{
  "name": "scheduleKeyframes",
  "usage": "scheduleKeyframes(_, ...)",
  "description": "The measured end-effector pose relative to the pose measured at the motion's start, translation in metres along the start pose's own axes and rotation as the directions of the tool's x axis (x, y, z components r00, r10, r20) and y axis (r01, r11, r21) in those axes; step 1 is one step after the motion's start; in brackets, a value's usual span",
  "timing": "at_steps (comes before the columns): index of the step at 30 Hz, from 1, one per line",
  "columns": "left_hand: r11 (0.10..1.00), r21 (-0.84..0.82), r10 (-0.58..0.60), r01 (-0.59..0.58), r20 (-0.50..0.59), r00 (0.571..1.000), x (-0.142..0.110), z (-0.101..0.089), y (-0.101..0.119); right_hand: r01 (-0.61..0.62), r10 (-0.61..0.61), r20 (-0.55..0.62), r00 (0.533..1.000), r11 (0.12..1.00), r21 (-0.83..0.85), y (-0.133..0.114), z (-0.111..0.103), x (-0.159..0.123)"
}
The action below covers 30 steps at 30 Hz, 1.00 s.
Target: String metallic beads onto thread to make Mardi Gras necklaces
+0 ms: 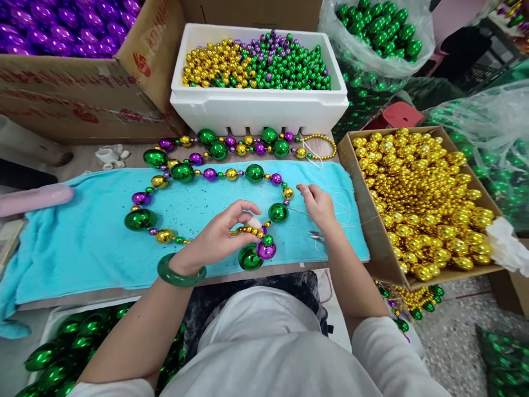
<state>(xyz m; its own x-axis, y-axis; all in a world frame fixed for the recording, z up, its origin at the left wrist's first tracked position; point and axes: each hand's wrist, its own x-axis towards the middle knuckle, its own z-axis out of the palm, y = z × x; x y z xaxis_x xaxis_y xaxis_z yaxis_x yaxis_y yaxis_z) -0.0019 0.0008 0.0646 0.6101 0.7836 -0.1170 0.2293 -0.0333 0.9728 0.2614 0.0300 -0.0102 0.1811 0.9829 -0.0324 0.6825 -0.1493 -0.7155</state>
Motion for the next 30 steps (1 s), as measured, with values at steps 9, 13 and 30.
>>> scheduleKeyframes(9, 0.911, 0.408, 0.103, -0.068, -0.067, 0.992, -0.015, -0.005, 0.022, -0.044, 0.049, -0.007, 0.999, 0.805, -0.592, 0.033, -0.003, 0.009)
scheduleKeyframes(13, 0.918, 0.394, 0.091, -0.039, -0.114, 0.989, -0.017, -0.007, 0.020, -0.004, -0.030, -0.051, 0.998, 0.822, -0.570, 0.025, -0.004, 0.001)
scheduleKeyframes(30, 0.938, 0.330, -0.034, 0.106, -0.215, 0.976, -0.026, -0.028, -0.010, -0.023, -0.333, 0.362, 0.871, 0.707, 0.706, -0.110, -0.008, -0.048)
